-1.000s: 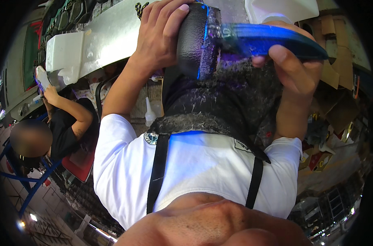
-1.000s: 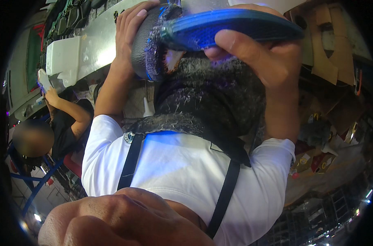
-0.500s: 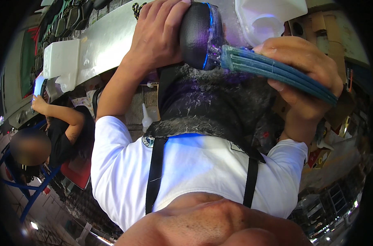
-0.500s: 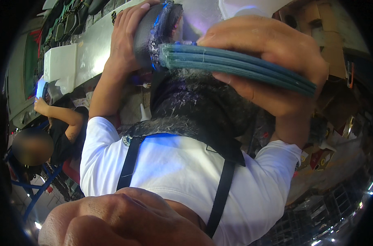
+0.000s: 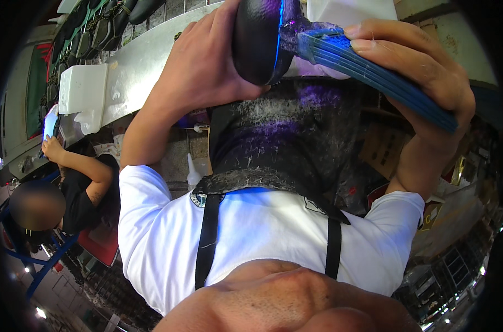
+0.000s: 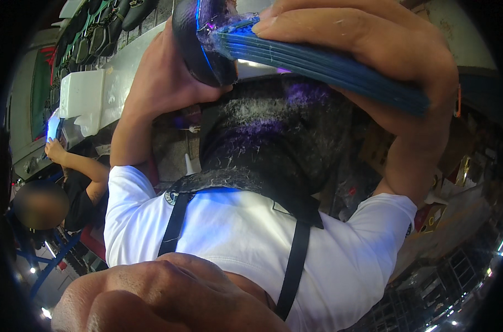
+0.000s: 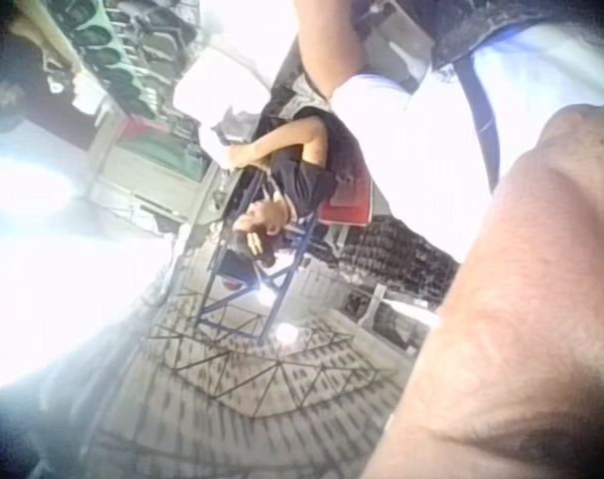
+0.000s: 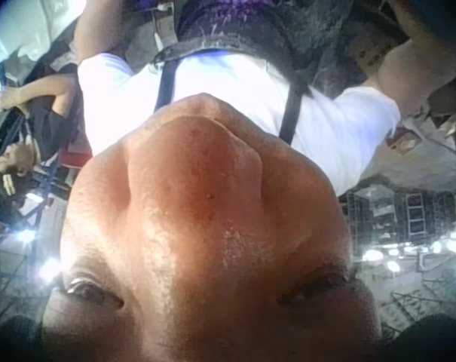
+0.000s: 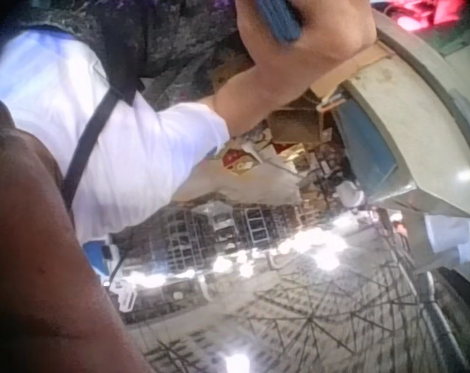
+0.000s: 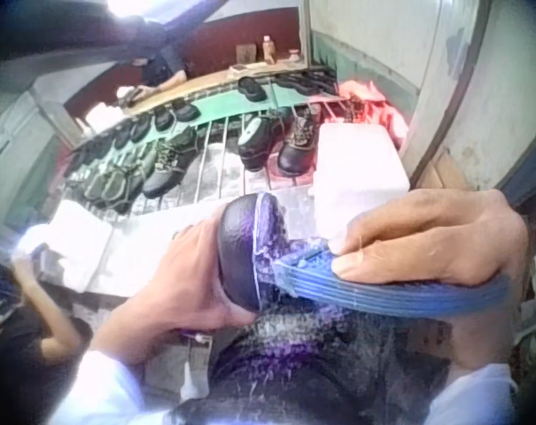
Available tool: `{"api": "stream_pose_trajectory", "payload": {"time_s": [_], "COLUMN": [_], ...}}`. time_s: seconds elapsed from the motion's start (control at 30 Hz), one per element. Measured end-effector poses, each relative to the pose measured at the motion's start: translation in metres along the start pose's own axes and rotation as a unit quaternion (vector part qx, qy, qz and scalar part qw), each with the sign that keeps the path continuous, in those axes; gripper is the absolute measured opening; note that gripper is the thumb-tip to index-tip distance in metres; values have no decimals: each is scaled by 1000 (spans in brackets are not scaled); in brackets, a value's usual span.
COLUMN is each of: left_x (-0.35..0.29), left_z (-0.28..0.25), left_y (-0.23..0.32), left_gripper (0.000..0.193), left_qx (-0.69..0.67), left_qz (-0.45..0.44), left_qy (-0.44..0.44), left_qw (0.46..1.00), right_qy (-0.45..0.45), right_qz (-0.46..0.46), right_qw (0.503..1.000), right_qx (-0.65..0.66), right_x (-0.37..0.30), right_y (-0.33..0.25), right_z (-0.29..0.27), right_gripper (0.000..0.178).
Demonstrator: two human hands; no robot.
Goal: The person scrubs the sole and sides of a black shoe with a green brush, then wipes the shoe with a white cloth. The person repeats the scrubbing and wiping process on the shoe.
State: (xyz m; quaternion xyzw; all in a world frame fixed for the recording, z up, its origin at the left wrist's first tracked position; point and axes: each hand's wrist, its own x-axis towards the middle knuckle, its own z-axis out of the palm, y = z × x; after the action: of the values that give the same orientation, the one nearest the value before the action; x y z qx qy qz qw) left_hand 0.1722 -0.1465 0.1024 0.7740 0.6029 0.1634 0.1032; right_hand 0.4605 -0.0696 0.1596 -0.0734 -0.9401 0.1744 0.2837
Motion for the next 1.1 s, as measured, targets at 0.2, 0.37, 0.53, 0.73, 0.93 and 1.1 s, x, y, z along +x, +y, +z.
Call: {"api": "stream_pose_trajectory", "payload": {"time_s": [0.2, 0.37, 0.53, 0.73, 0.93, 1.1], "left_x": [12, 17, 27, 30, 44, 49], "left_z": [-13, -16, -8, -19, -16, -16], "left_y": [4, -6, -29, -34, -60, -67], "left_gripper": [112, 107, 114, 136, 145, 153], "left_qx": [-99, -144, -162, -116, -134, -134], "left_qz": [-51, 4, 40, 11, 163, 216], "left_qy": [-44, -21, -19, -83, -88, -87], "left_qw": [993, 989, 986, 990, 973, 963], "right_qy": [-24, 41, 47, 72, 206, 180], "right_qz": [-22, -11, -6, 36, 169, 157], "right_qw": [998, 999, 999, 975, 934, 957], "right_qx": [-49, -3, 23, 205, 239, 164], "right_x": [0, -6, -12, -12, 26, 39], "right_y": [11, 19, 26, 50, 56, 58], "right_z": [7, 36, 62, 55, 42, 32], "right_gripper": [30, 26, 25, 31, 27, 24]}}
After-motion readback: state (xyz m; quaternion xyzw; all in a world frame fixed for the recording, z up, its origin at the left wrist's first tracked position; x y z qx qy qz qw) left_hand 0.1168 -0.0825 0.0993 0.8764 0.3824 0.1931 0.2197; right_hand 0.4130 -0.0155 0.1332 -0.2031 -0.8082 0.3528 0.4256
